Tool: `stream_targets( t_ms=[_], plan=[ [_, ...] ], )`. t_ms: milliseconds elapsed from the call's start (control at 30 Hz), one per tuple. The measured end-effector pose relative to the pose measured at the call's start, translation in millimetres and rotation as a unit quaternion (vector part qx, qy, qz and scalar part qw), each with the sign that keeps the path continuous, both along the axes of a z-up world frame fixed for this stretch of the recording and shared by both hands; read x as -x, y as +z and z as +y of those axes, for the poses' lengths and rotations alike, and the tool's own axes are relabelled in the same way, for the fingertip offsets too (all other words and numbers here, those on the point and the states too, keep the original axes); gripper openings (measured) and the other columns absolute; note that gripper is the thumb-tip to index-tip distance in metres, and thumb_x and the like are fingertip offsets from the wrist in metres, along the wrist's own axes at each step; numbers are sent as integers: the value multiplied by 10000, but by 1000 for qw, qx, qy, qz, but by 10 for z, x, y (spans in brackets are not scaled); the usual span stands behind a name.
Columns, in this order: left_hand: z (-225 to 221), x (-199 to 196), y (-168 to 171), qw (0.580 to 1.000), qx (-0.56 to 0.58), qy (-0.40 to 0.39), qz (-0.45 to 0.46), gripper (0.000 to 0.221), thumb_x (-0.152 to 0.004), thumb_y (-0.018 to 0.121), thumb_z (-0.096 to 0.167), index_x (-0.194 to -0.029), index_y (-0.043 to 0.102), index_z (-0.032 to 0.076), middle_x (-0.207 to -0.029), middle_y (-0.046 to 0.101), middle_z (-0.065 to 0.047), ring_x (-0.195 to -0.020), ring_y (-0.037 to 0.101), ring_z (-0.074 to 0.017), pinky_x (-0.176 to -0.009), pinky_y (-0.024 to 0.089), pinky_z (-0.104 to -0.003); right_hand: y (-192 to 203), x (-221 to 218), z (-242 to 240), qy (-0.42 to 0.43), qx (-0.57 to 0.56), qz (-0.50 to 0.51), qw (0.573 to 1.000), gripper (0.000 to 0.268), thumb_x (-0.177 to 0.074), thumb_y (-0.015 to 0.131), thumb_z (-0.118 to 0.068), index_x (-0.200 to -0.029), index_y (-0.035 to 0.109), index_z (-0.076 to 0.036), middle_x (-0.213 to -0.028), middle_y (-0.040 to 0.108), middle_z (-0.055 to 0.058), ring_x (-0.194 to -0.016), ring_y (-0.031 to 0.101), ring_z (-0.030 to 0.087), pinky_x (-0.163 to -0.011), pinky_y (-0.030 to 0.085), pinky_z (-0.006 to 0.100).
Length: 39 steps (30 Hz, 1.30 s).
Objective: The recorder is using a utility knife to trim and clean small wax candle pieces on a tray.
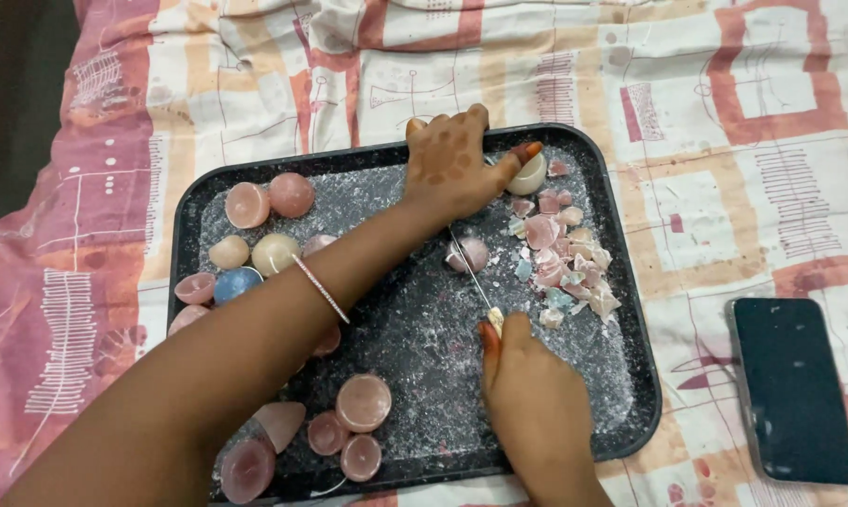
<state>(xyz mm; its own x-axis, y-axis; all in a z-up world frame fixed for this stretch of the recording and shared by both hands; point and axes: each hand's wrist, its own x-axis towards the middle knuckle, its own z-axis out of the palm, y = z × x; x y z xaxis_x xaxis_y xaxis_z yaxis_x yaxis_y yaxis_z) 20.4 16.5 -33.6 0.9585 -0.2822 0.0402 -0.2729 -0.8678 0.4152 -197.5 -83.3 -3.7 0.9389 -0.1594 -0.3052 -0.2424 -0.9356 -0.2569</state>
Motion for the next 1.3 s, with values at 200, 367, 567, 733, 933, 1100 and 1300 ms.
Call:
stream_targets(
  t_ms=[200, 367, 567, 733, 933, 1100, 1300],
  plan=[
    [-12, -268, 111, 988, -42, -9, 146, 997, -770, 301, 919, -1249, 649, 117, -1206, 719, -123, -1206, 644, -281, -1037, 384, -535, -77, 104, -44, -4, -27, -91, 996, 354, -1024, 472, -413, -964, 546, -72, -751, 720, 215, -668, 705, 460, -592, 551, 569],
    [-13, -591, -4, 968, 19, -99, 230, 1102, -715, 251, 954, -1402, 633, 182, -1447, 573, -178, -1373, 508, -352, -1137, 344, -483, -129, 137, -87, -30, -31, -143, 989, 335, -1033, 469, -402, -978, 552, -83, -749, 720, 223, -680, 698, 471, -610, 536, 587],
    [-64, -814, -314, 948, 85, -163, 261, 943, -860, 312, 841, -1465, 578, 168, -1516, 559, -143, -1407, 518, -282, -1164, 356, -393, -107, 139, -100, -52, -51, -128, 989, 373, -1037, 450, -421, -979, 571, -73, -751, 724, 222, -706, 709, 466, -639, 549, 576],
    [-88, -891, -398, 911, 203, -169, 317, 806, -916, 430, 719, -1490, 553, 168, -1549, 549, -99, -1406, 506, -204, -1167, 341, -348, -104, 133, -90, -52, -48, -113, 991, 372, -1026, 446, -421, -981, 585, -78, -776, 719, 239, -738, 708, 475, -663, 546, 588],
    [18, -718, 16, 920, 180, -113, 328, 937, -883, 378, 815, -1597, 333, 210, -1633, 328, -97, -1484, 320, -226, -1165, 259, -393, -116, 129, -120, -67, -67, -136, 986, 374, -1022, 462, -431, -1007, 593, -80, -769, 719, 252, -738, 696, 494, -668, 532, 600],
    [87, -955, -323, 850, 285, -44, 441, 944, -963, 389, 759, -1420, 552, -51, -1418, 645, -293, -1277, 647, -370, -1048, 521, -458, -235, 152, -200, -126, -154, -220, 955, 427, -1055, 468, -428, -943, 617, -43, -762, 685, 296, -746, 669, 519, -638, 491, 619],
    [504, -291, 86, 988, 143, -36, -49, 474, -1025, 527, 338, -1356, 534, -1, -1334, 594, -223, -1251, 558, -361, -1060, 433, -472, -92, 176, -227, -128, -181, -224, 949, 424, -1032, 472, -446, -933, 628, -65, -754, 690, 267, -744, 681, 500, -633, 487, 603]
  ],
)
